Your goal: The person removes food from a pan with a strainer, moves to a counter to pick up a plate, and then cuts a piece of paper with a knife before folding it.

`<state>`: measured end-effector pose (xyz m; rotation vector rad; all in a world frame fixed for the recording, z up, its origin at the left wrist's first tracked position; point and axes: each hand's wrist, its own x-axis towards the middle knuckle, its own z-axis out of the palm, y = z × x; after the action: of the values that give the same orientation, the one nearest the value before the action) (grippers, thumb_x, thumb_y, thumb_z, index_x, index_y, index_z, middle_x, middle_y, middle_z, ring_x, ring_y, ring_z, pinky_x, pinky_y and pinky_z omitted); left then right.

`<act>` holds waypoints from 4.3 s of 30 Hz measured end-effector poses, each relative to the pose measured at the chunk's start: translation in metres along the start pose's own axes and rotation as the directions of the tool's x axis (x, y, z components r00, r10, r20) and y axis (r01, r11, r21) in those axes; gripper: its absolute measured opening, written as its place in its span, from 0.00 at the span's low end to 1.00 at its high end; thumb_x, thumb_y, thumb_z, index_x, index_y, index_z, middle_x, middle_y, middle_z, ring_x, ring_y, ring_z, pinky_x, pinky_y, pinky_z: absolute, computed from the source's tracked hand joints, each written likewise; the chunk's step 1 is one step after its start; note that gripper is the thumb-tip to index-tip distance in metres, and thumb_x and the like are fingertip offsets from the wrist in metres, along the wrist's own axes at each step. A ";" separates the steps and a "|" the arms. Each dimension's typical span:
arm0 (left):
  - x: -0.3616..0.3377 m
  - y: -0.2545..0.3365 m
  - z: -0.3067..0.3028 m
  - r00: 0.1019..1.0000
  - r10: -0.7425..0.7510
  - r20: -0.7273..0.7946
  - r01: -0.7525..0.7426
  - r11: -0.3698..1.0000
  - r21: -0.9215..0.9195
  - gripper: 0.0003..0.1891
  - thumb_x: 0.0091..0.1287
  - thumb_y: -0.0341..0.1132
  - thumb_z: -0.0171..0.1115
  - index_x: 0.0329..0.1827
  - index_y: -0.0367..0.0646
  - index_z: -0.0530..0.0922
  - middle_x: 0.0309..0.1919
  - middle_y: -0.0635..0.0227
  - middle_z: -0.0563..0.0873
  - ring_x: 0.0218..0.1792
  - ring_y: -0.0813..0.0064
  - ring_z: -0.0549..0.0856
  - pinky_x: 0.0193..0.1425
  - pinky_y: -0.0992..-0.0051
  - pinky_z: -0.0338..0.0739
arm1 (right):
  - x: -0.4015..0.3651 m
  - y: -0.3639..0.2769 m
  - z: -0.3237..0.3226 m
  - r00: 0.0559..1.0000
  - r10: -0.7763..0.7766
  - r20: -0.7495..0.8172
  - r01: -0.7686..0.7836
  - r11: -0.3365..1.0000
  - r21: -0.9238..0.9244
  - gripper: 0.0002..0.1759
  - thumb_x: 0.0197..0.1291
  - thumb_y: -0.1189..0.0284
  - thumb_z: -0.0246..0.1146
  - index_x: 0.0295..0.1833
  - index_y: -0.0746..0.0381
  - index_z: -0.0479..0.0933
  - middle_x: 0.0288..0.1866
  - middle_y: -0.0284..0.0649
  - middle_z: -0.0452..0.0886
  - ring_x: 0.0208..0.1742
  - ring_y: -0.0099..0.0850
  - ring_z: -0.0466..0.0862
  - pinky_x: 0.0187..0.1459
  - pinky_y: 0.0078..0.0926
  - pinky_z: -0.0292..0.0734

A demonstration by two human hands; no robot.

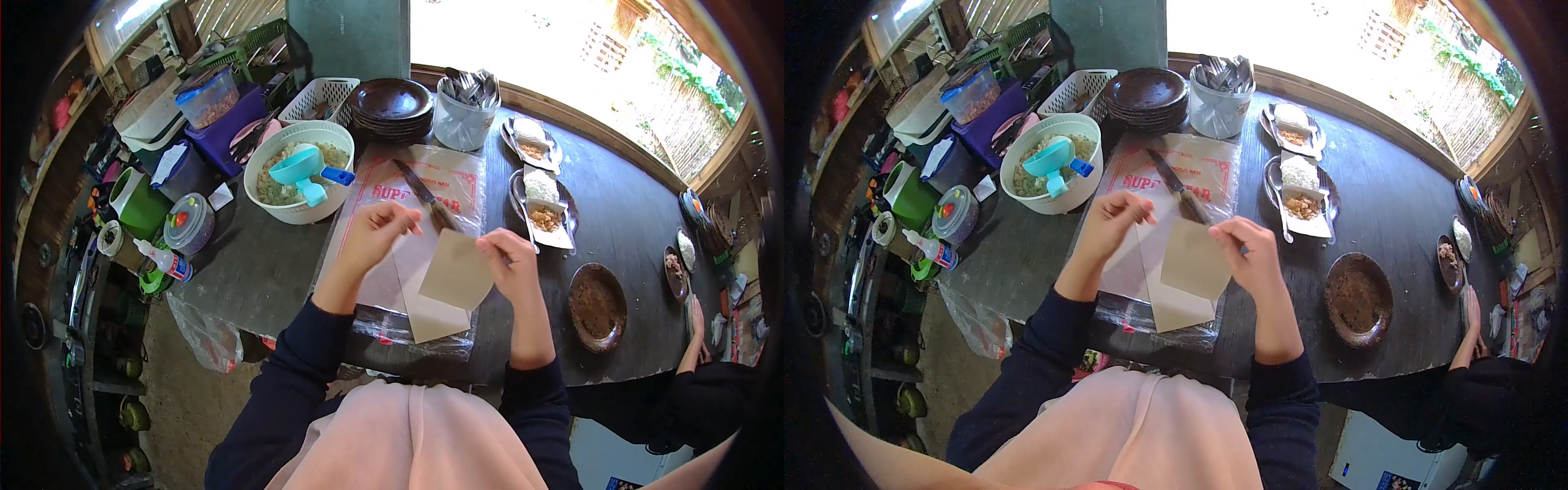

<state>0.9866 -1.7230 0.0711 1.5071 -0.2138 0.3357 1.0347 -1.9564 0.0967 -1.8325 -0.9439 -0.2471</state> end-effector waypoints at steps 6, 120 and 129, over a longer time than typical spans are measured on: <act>-0.005 0.013 0.019 0.978 -0.196 0.070 0.208 0.945 -0.254 0.14 0.70 0.39 0.54 0.43 0.36 0.82 0.34 0.68 0.85 0.32 0.85 0.77 0.39 0.82 0.70 | -0.003 0.004 0.005 0.989 0.147 -0.018 -0.142 0.977 0.160 0.07 0.61 0.74 0.62 0.35 0.68 0.79 0.24 0.30 0.75 0.24 0.13 0.68 0.24 0.13 0.61; -0.006 -0.007 0.026 0.886 -0.353 0.300 0.460 0.741 -0.489 0.16 0.69 0.35 0.49 0.57 0.38 0.73 0.49 0.64 0.81 0.48 0.74 0.81 0.53 0.74 0.74 | -0.003 0.020 0.016 0.948 0.318 -0.018 -0.276 0.850 0.449 0.28 0.52 0.84 0.65 0.60 0.62 0.68 0.36 0.29 0.72 0.40 0.14 0.74 0.38 0.11 0.68; -0.002 -0.013 0.019 0.887 -0.438 0.146 0.445 0.727 -0.524 0.16 0.70 0.40 0.50 0.51 0.37 0.73 0.45 0.62 0.81 0.44 0.73 0.82 0.49 0.72 0.76 | 0.001 0.000 0.010 0.983 0.014 0.181 -0.028 0.997 0.075 0.21 0.45 0.77 0.70 0.48 0.57 0.78 0.49 0.36 0.74 0.50 0.27 0.75 0.46 0.24 0.72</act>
<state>0.9908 -1.7425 0.0598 0.9423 0.0508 -0.1240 1.0329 -1.9477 0.0929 -1.8142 -1.0433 -0.0309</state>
